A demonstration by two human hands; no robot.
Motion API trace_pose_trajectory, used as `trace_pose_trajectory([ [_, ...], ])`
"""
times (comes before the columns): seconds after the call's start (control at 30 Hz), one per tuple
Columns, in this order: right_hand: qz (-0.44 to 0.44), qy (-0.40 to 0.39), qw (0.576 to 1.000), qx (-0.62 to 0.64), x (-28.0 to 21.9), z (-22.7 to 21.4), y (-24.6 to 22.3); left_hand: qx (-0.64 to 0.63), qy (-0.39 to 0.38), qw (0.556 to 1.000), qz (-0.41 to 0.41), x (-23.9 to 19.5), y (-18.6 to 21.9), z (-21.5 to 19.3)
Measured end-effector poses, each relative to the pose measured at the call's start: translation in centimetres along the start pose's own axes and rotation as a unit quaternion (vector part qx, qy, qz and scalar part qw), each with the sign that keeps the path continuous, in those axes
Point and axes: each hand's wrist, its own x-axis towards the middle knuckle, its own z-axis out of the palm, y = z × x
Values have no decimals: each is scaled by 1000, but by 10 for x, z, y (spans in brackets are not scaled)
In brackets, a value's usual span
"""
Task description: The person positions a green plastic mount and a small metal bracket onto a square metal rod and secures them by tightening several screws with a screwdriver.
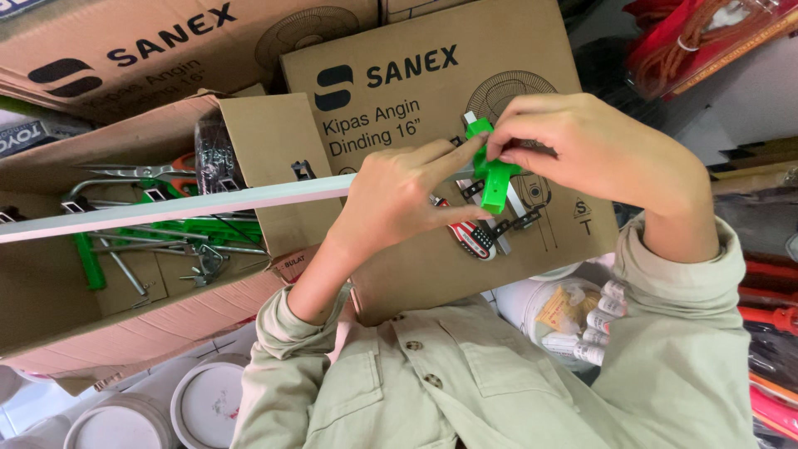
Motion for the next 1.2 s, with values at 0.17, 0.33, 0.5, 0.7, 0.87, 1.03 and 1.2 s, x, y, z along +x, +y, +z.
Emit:
trace_pose_trajectory([
  [0.17, -11, 9, 1000, 27, 0, -2, -7, 1, 20, 1000, 10, -1, -2, 1],
  [0.33, 0, 2, 1000, 18, 8, 1, -6, 4, 13, 1000, 2, -1, -4, 4],
  [0.5, -37, 23, 997, 61, 7, 1, -5, 3, 21, 1000, 4, -1, -6, 6],
  [0.7, -32, 38, 994, 98, 8, 3, -1, 6, 15, 1000, 3, 0, -8, 7],
  [0.87, -63, 71, 992, 79, 7, 8, 2, 0, 14, 1000, -1, 0, -8, 7],
  [1.03, -13, 29, 984, 175, 8, 4, 5, 0, 11, 1000, 0, -1, -7, 5],
  [1.2, -8, 24, 976, 217, 7, 4, 4, 2, 15, 1000, -4, -1, -8, 6],
])
